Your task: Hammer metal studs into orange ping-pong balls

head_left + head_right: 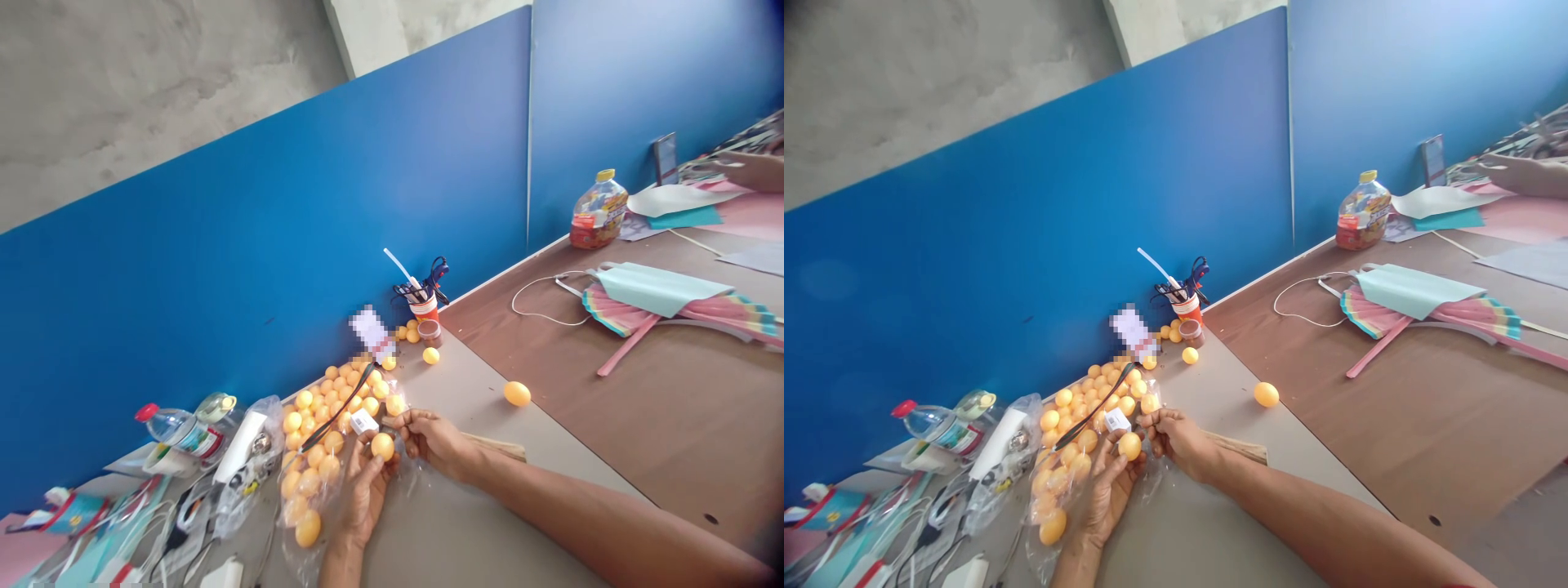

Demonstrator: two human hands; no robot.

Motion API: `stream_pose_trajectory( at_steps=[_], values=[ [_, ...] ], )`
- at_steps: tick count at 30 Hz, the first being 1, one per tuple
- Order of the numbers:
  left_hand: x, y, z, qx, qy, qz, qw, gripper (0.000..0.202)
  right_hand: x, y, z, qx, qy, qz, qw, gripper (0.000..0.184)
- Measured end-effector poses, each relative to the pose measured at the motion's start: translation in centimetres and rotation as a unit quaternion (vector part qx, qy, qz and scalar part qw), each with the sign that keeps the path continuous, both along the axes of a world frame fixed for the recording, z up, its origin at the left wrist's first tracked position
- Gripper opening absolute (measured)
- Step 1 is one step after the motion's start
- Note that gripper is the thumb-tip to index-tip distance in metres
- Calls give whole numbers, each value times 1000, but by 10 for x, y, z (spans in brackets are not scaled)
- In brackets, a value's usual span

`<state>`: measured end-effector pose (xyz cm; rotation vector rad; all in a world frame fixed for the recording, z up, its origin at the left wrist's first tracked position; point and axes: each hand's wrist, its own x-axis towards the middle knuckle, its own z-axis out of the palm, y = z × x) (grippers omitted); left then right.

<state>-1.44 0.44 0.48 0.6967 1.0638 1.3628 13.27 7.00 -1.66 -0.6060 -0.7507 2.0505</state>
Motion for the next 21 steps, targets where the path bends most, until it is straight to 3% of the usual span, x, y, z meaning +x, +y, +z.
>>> stream_pose_trajectory(
  at_steps=[11,21],
  values=[
    [-1,0,-4,13,9,-23,1000,41,-1,-2,0,4,-8,13,1000,22],
    [-2,0,-5,7,-1,-24,1000,37,4,-5,14,-35,-29,-6,999,25]
  ],
)
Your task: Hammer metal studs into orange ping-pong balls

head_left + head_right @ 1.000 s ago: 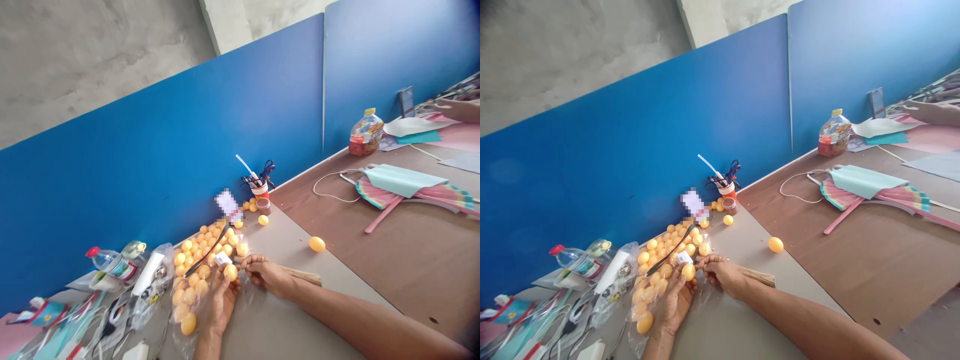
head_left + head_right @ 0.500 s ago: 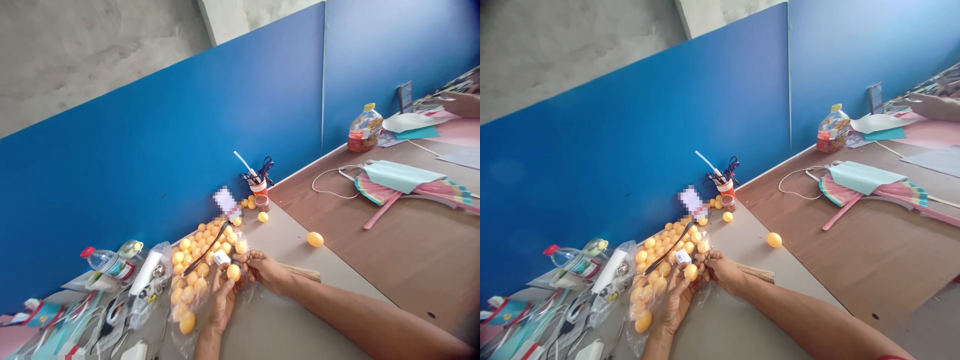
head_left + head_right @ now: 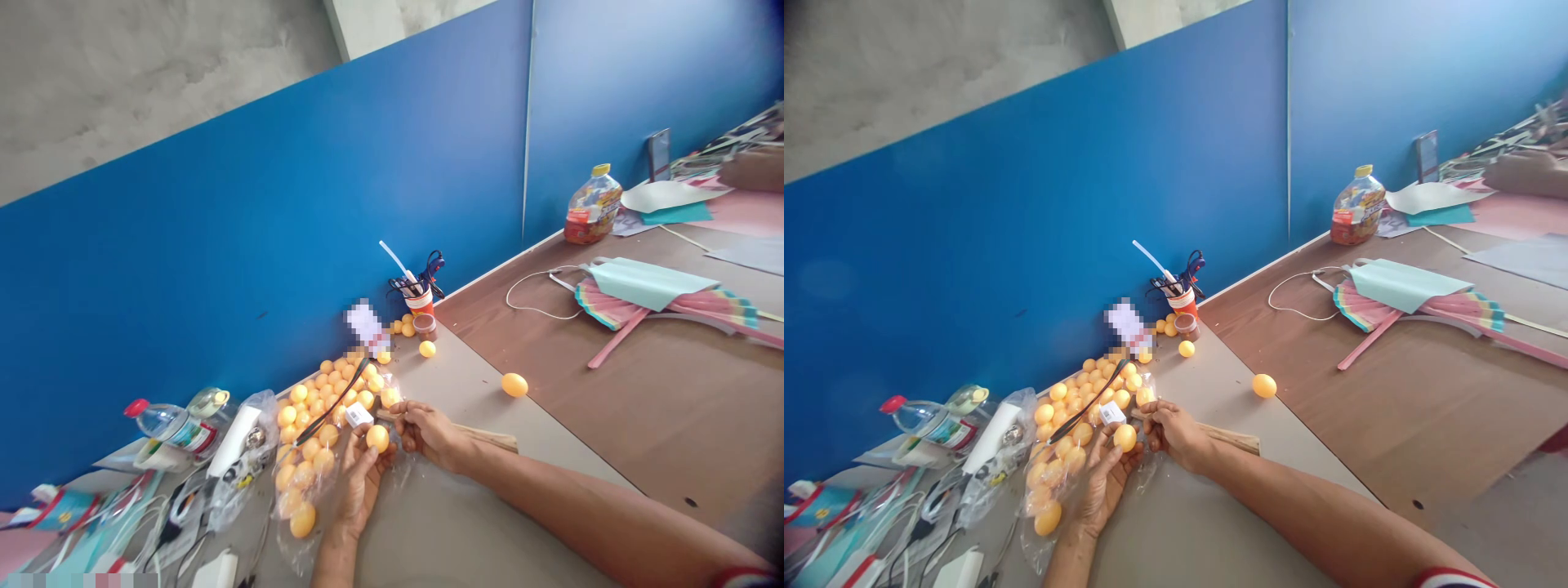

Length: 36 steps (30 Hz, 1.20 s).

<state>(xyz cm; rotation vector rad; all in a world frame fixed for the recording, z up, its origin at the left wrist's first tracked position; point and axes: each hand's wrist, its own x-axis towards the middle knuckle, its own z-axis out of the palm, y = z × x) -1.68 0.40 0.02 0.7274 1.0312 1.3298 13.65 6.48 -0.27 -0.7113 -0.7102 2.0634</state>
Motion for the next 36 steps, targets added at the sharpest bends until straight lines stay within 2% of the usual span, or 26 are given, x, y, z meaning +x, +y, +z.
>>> stream_pose_trajectory(
  at_steps=[8,12,17,24,29,36],
  values=[
    [2,1,3,11,7,1,1000,36,-2,-3,-9,75,-36,38,996,14],
    [4,1,6,5,3,-2,1000,38,-2,-2,-13,72,-18,30,997,22],
    [4,1,5,2,0,8,1000,40,1,0,-9,83,6,39,996,31],
    [4,1,2,11,10,10,1000,35,2,-4,-4,93,-4,50,994,25],
    [4,0,6,19,18,-13,1000,30,-2,-2,-11,87,-13,55,995,18],
    [6,-1,12,15,53,-25,998,27,-3,-2,-14,132,-76,61,987,20]
  ],
)
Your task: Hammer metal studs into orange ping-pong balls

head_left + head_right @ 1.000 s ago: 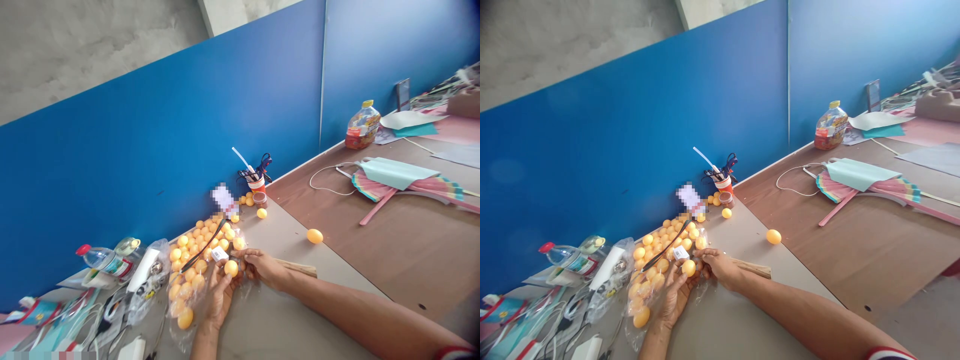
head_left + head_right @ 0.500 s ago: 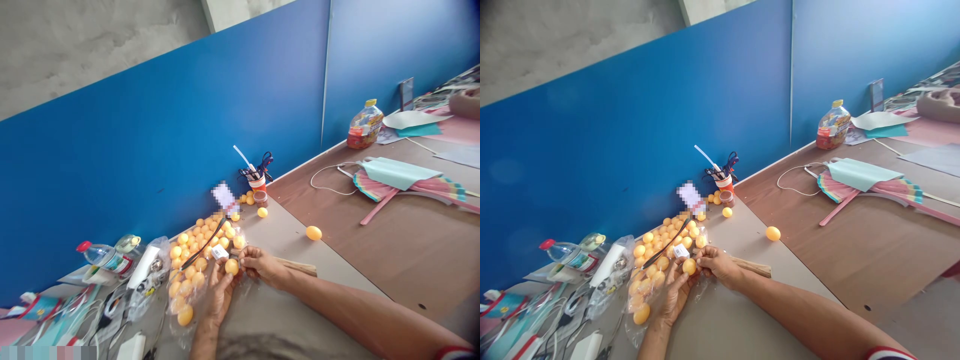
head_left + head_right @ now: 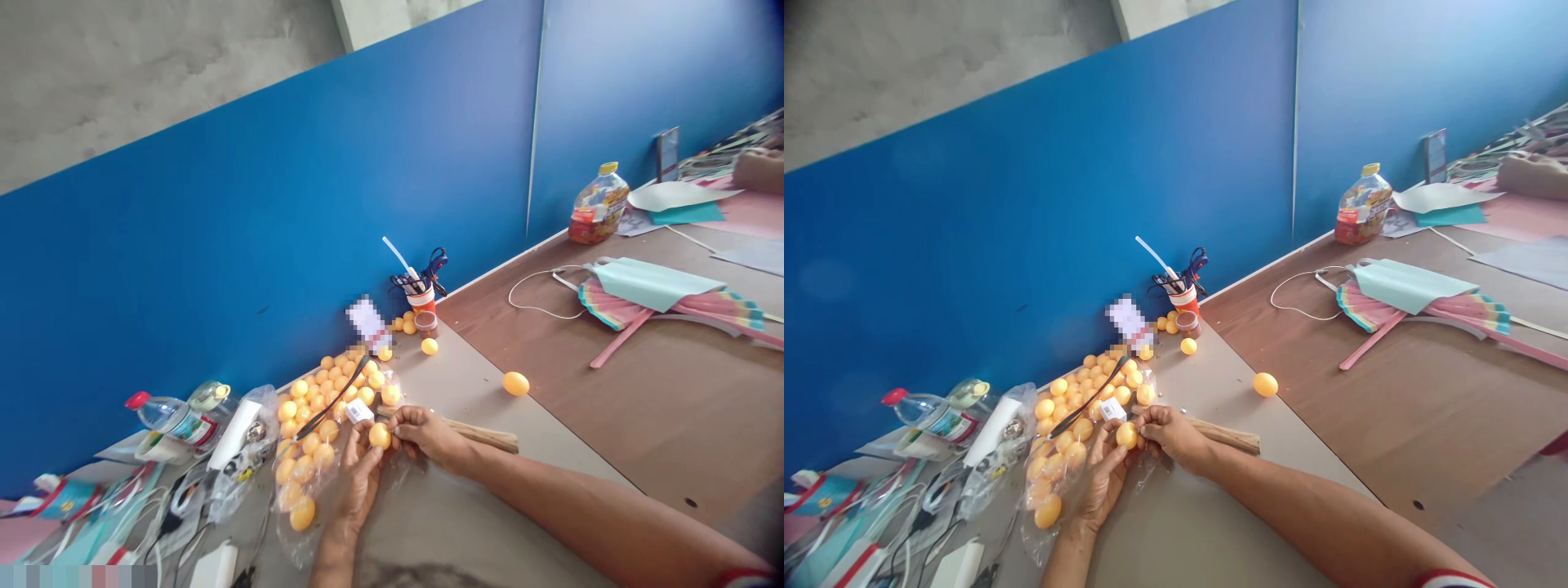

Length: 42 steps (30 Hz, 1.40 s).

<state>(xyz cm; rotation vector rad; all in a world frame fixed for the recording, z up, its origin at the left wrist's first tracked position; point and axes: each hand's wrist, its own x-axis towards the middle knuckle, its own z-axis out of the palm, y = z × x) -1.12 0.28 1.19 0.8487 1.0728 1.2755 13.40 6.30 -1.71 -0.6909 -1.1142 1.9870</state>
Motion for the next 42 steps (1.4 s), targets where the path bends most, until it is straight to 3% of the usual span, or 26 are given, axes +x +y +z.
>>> stream_pose_trajectory(
  at_steps=[9,18,28,42],
  values=[
    [-1,0,-6,7,2,-8,1000,28,0,0,0,22,-51,-3,998,15],
    [1,0,-4,11,24,-7,1000,32,1,0,1,13,-31,0,999,16],
    [-5,0,-16,19,10,-7,1000,39,2,1,2,22,-39,10,999,22],
    [3,-1,-3,-3,32,16,999,45,3,-1,6,39,-84,8,996,10]
  ],
)
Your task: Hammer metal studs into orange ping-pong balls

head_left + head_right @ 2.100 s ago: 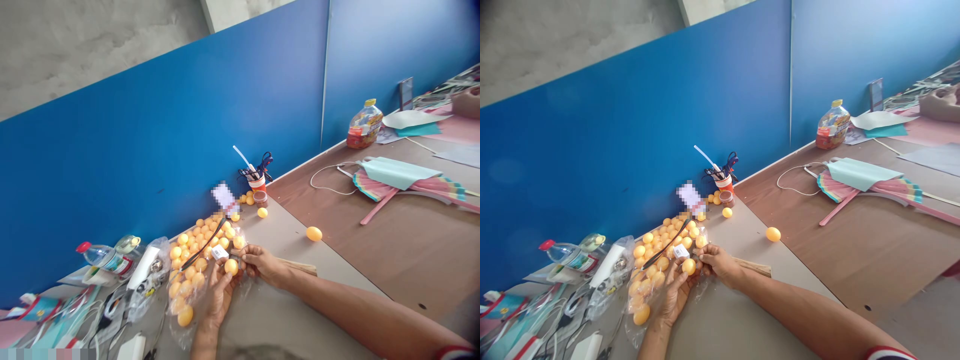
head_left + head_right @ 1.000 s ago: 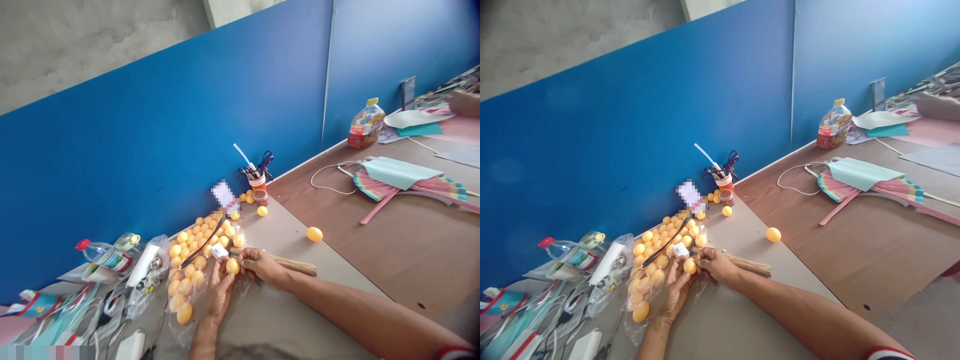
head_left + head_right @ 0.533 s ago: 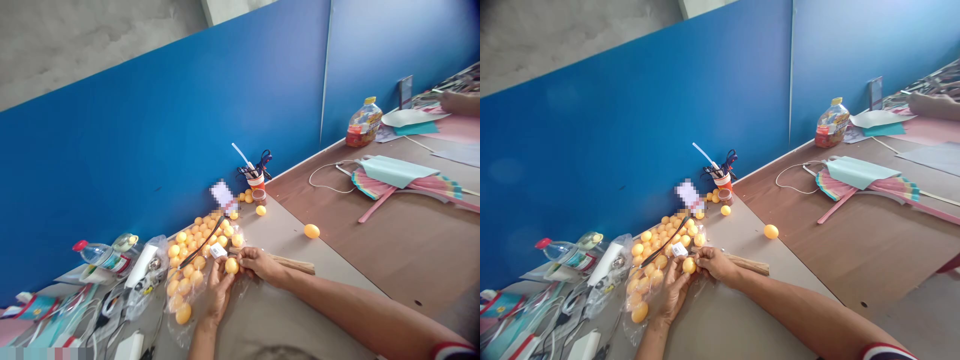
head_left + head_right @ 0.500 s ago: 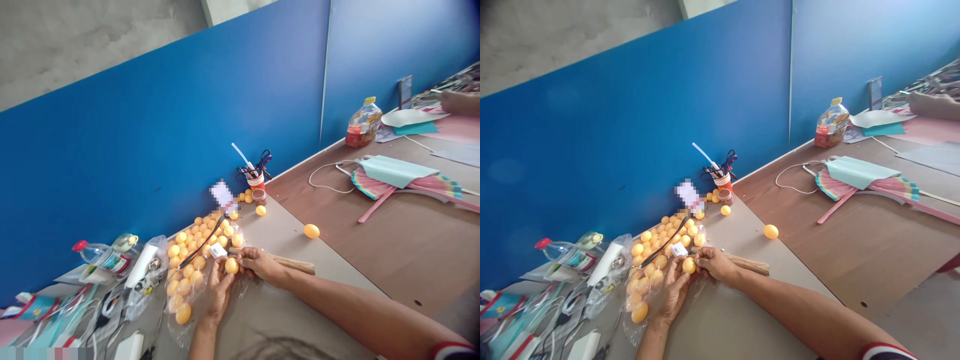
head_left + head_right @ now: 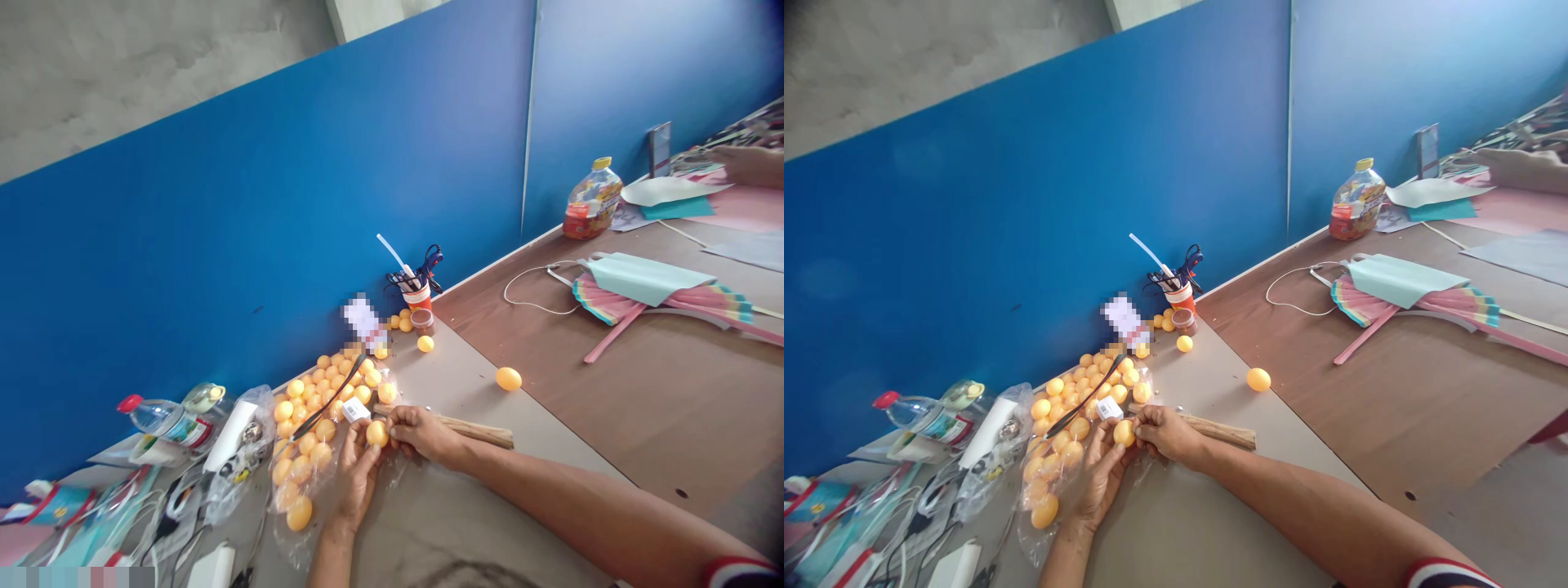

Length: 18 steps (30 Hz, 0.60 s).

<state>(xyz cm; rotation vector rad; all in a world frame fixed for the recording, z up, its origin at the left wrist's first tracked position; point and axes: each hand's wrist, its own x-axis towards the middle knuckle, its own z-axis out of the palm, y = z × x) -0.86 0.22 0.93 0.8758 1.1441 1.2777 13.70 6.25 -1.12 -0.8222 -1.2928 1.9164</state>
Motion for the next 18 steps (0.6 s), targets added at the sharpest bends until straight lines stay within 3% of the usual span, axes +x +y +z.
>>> stream_pose_trajectory(
  at_steps=[18],
  values=[
    [-1,1,-3,19,17,-9,1000,38,-1,-1,-1,1,-9,0,1000,4]
  ],
)
